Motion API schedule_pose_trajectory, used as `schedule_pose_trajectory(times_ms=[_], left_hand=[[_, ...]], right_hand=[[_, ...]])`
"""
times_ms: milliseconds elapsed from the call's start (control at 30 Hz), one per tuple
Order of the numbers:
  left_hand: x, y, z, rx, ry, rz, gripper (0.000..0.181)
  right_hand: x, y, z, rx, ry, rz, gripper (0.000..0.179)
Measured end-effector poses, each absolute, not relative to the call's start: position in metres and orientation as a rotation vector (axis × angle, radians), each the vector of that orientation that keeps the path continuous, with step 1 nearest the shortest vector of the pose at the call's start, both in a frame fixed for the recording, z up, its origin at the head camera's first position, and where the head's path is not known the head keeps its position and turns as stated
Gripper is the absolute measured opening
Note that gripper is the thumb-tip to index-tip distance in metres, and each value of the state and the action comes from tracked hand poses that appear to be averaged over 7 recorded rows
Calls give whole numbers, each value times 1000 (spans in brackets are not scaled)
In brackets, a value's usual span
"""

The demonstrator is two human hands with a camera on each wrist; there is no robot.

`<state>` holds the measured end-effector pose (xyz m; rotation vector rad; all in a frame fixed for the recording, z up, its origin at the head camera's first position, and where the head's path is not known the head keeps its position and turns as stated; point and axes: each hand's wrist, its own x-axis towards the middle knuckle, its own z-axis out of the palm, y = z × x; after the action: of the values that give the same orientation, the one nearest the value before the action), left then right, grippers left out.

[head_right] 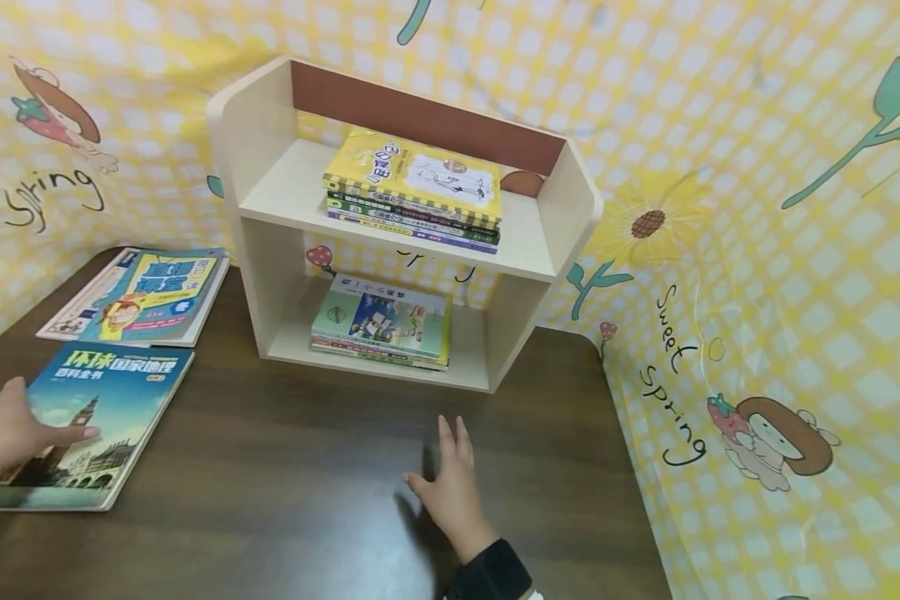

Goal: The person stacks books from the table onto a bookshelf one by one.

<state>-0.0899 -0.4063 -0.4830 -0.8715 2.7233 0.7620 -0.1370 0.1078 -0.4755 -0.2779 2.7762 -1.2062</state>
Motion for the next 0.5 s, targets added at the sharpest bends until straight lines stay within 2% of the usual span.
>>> schedule_pose_trajectory(times_ms=[133, 300, 500], left_hand=[[-88, -411, -486, -966, 2587, 701, 141], [-86, -413, -490, -1087, 2475, 697, 128], [-90, -420, -490, -1068, 2433, 578, 113]], right_hand=[[-136, 112, -477, -249, 2787, -1211, 91], [-134, 114, -481, -241, 2799, -1176, 91], [-133, 120, -482, -245, 2823, -1191, 91]])
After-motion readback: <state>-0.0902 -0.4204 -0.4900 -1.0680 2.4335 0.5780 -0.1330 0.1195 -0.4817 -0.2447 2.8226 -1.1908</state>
